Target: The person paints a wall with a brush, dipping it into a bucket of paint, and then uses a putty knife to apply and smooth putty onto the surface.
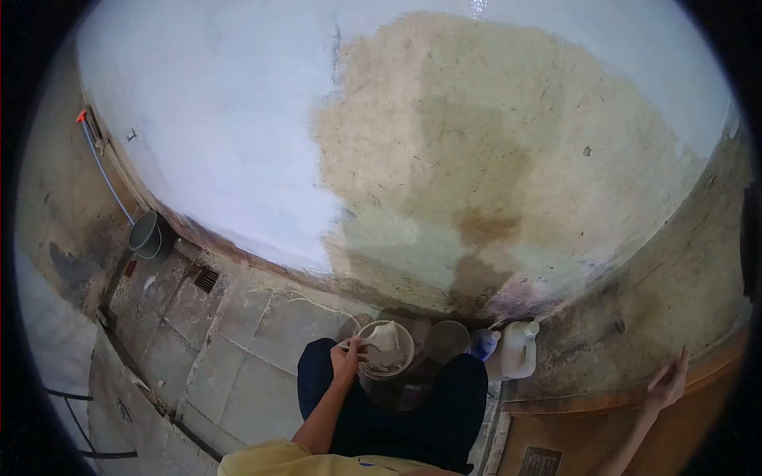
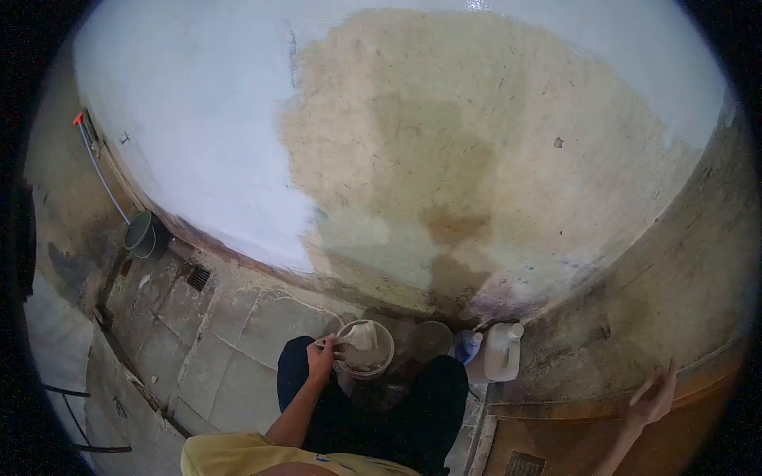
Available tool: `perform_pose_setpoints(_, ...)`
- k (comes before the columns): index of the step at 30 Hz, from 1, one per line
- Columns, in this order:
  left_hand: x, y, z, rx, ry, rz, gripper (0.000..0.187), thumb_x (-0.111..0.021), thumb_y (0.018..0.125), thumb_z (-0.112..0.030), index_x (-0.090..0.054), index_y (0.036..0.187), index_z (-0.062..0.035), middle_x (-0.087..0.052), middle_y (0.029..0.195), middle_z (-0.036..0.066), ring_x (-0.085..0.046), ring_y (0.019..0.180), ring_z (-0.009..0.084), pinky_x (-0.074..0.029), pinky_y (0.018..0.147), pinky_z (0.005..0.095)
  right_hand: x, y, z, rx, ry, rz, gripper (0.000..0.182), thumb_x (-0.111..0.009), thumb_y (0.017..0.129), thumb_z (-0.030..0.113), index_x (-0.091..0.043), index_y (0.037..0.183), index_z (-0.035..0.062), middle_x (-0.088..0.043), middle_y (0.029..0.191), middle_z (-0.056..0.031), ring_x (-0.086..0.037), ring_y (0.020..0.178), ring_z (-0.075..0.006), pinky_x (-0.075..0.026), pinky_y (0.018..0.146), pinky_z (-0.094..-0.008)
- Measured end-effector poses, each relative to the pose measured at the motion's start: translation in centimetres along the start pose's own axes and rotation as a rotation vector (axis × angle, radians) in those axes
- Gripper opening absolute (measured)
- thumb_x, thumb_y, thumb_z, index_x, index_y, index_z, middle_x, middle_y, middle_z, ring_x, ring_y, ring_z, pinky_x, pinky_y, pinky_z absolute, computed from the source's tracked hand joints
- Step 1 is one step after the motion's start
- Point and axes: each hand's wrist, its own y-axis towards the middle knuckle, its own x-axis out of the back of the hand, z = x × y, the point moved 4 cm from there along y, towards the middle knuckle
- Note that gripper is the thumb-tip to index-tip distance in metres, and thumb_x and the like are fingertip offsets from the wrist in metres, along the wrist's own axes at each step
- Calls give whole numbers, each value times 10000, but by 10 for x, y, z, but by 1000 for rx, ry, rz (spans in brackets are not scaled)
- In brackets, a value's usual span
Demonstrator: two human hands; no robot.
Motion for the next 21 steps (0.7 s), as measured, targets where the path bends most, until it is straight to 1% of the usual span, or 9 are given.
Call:
perform_pose_setpoints(2,6,-2,-4,23,-91,5,292,-587,925,-207,-615,917,83,-652,748,149,-656,621,221,-542,508,325,1,5,5,-70,-82,-36,323,-556,920,-15,-561,1241,-47,-657,972,-154,-631,769,-211,-514,659,-302)
perform_pose_setpoints(6,20,-2,-16,91,-388,49,328,-551,946,-194,-538,997,130,-647,850,213,-665,716,269,-552,578,358,3,1,0,-199,1,65,298,-541,929,9,-574,1223,-23,-642,927,-156,-624,733,-241,-504,662,-310)
perform_pose_setpoints(8,24,3,-27,64,-474,98,322,-529,957,-188,-524,1001,130,-641,894,219,-655,742,271,-541,610,380,3,11,9,-73,-74,30,281,-545,938,51,-570,1193,-65,-578,768,-113,-544,612,-215,-452,535,-317)
perform_pose_setpoints(13,10,14,-83,27,-709,146,282,-536,949,-170,-544,993,108,-637,903,196,-637,739,248,-521,649,340,3,28,25,42,-158,-4,285,-556,913,28,-564,1183,-62,-563,741,-125,-528,614,-242,-443,541,-324)
perform_pose_setpoints(15,-8,20,-133,-138,-615,257,256,-542,947,-163,-566,1001,87,-640,901,173,-633,756,240,-518,675,329,3,24,25,45,-182,53,290,-561,903,20,-561,1181,-64,-562,737,-130,-528,612,-248,-439,539,-330)
perform_pose_setpoints(17,-33,18,-195,-320,-579,381,244,-544,949,-160,-590,994,75,-645,909,155,-628,751,232,-510,669,327,1,22,23,-66,-163,113,246,-574,901,51,-587,1136,-18,-619,864,-167,-615,756,-318,-489,656,-388)
perform_pose_setpoints(18,-48,13,-228,-446,-528,424,242,-545,952,-160,-600,974,75,-646,893,145,-621,741,219,-503,661,322,-1,25,23,-76,-174,105,246,-574,901,51,-587,1136,-18,-619,864,-167,-615,756,-318,-489,656,-388)
perform_pose_setpoints(20,-90,-10,-309,-660,-493,533,261,-555,955,-165,-625,900,80,-640,837,125,-593,695,182,-484,641,313,4,30,28,39,-156,55,235,-565,890,18,-587,1106,-71,-576,733,-144,-548,617,-278,-444,547,-365)
perform_pose_setpoints(21,-107,-20,-334,-691,-454,511,277,-559,957,-169,-628,859,80,-626,797,108,-579,666,172,-484,624,316,5,32,31,-36,-118,85,214,-568,875,11,-599,1071,-68,-580,730,-145,-556,623,-282,-449,557,-369)
